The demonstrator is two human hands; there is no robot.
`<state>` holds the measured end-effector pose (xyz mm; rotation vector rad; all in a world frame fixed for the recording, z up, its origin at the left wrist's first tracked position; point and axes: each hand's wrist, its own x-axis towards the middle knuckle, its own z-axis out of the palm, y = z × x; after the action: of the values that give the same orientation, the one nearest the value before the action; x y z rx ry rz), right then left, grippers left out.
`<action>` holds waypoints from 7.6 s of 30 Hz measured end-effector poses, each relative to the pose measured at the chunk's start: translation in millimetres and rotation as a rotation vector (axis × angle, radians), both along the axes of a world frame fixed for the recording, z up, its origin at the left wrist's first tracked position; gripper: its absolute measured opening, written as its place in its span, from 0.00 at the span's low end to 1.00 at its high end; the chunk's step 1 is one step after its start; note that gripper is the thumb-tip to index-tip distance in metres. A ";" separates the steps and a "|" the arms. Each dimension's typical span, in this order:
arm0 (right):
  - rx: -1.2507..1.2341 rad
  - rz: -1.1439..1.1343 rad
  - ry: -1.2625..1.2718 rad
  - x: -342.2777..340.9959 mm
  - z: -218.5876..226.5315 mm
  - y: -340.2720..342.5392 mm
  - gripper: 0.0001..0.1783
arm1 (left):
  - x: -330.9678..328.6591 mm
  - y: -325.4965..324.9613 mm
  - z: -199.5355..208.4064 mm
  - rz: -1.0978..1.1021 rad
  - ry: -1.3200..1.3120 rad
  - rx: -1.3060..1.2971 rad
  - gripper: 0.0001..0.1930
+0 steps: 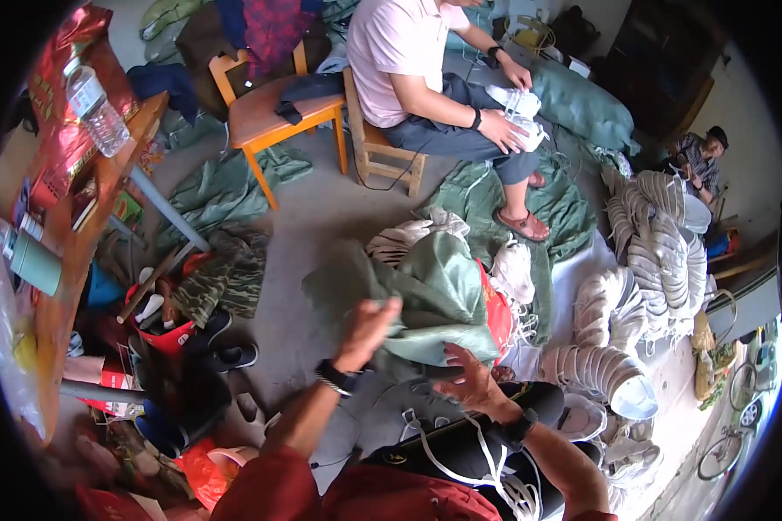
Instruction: Manually assembling shoe components and lacing footwear.
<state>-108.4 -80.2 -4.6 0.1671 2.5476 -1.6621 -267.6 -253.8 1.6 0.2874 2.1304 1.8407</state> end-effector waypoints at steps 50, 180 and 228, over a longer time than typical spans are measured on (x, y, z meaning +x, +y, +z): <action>0.808 -0.299 0.403 -14.3 71.5 71.7 0.12 | -78.6 -107.0 -29.6 0.348 -0.761 0.601 0.07; 0.076 -0.196 -0.131 244.3 11.9 47.6 0.17 | -87.1 -3.0 -113.5 -0.050 -0.800 0.047 0.36; -0.724 -0.872 0.572 118.6 149.7 93.6 0.17 | 77.3 -102.8 -49.8 -0.993 0.163 -0.478 0.54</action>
<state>10.3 13.4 145.1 0.9521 2.0467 -3.2279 -190.2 -356.5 -48.2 1.1380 1.8770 0.7484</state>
